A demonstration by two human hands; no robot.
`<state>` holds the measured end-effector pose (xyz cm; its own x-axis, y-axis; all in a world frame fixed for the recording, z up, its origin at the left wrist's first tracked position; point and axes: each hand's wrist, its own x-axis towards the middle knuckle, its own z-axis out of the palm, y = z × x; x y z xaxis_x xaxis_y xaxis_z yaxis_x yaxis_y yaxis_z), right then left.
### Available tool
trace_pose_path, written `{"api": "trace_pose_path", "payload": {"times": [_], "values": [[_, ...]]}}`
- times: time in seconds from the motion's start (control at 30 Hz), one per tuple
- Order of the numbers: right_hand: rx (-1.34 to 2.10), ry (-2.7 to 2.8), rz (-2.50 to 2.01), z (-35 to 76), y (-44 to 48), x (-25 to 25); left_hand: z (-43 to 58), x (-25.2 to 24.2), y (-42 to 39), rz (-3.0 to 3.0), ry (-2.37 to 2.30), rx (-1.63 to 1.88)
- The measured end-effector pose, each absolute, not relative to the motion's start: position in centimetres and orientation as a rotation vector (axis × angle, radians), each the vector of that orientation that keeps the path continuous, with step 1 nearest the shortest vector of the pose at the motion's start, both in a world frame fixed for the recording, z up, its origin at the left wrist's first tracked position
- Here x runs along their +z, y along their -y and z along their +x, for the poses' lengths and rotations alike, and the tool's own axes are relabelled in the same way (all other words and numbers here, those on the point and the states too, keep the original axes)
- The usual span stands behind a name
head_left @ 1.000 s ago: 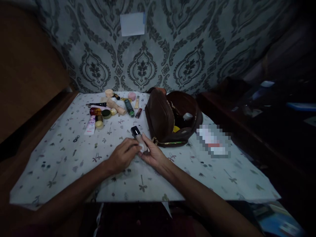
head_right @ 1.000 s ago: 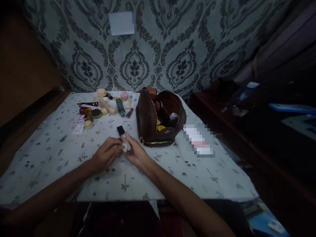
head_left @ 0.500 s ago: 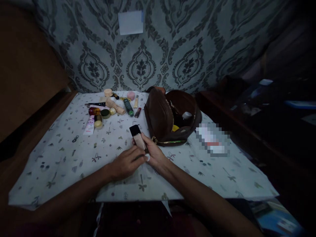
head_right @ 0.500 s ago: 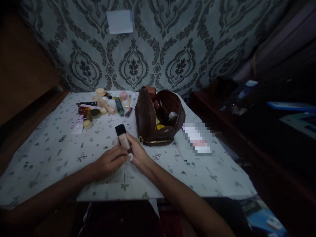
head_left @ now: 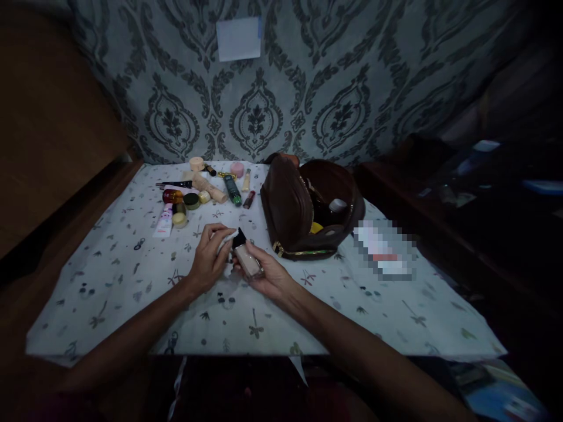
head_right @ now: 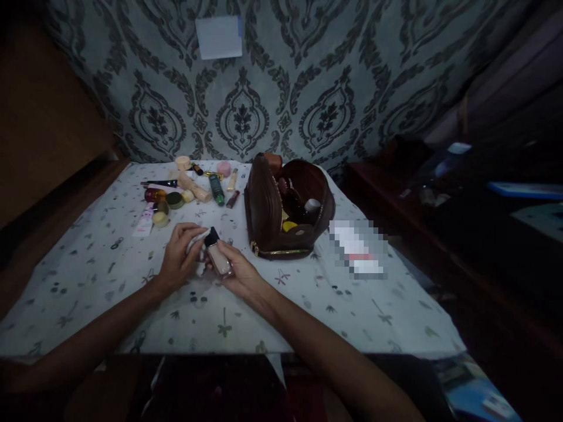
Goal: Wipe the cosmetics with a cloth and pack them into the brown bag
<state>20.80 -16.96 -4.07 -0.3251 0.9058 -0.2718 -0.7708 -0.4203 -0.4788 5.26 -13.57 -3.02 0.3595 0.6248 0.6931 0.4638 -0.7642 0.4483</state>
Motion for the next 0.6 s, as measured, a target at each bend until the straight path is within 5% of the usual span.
{"api": "trace_pose_path", "payload": {"times": [0.4, 0.6], "values": [[2.03, -0.043, -0.518, 22.7, 16.2, -4.3, 7.0, -4.3, 16.4, 2.903, -0.252, 1.141], [1.964, 0.146, -0.552, 22.2, 16.5, -3.9, 7.0, -4.6, 15.7, 2.878, -0.43, 1.24]]}}
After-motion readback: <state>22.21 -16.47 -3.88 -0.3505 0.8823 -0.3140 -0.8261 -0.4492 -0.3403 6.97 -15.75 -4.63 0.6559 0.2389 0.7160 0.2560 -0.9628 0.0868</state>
